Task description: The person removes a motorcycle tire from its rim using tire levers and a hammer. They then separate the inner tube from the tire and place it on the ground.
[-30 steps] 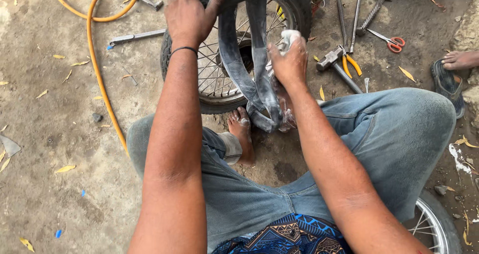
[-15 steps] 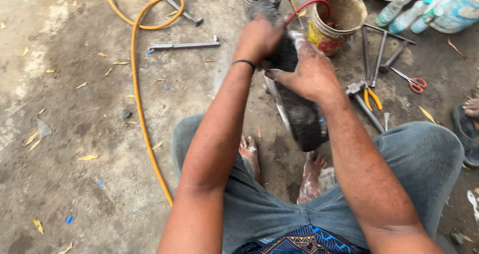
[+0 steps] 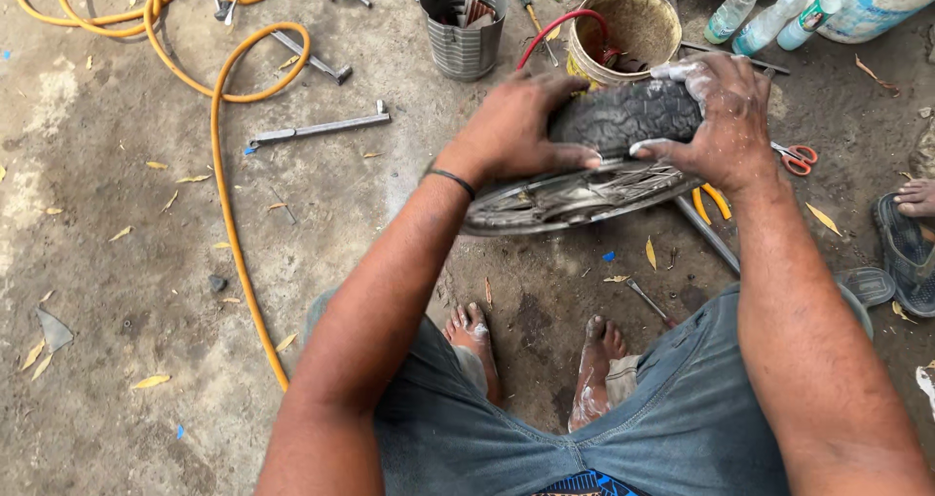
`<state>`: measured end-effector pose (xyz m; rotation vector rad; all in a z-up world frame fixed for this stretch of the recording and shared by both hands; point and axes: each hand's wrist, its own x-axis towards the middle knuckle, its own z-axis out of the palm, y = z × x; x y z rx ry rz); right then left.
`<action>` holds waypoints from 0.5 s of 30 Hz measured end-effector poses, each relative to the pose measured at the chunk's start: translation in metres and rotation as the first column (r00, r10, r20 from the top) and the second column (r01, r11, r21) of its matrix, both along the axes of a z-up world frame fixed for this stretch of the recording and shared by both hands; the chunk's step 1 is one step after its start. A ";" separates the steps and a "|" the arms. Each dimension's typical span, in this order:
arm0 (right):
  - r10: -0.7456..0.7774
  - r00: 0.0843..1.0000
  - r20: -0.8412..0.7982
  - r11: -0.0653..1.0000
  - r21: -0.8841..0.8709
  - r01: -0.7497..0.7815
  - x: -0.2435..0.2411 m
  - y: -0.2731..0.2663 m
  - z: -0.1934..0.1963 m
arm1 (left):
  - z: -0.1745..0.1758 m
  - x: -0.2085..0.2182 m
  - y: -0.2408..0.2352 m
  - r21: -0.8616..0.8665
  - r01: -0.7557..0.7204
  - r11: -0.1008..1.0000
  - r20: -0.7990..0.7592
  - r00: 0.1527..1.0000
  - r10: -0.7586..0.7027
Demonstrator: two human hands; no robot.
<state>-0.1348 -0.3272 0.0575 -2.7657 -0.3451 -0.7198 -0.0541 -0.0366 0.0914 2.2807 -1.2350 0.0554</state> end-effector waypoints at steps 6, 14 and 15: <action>0.092 0.994 0.063 0.993 0.074 -0.096 -0.008 0.002 -0.004 | -0.021 0.007 -0.004 0.055 0.086 0.995 -0.584 0.811 -0.038; -0.134 0.966 0.219 0.979 0.180 0.095 -0.009 0.023 -0.028 | -0.028 -0.015 0.012 0.035 -0.245 0.969 -0.834 0.527 0.163; -0.149 0.973 0.174 0.971 0.209 0.112 -0.009 0.022 -0.031 | -0.031 -0.023 0.011 0.003 -0.270 0.963 -0.848 0.509 0.145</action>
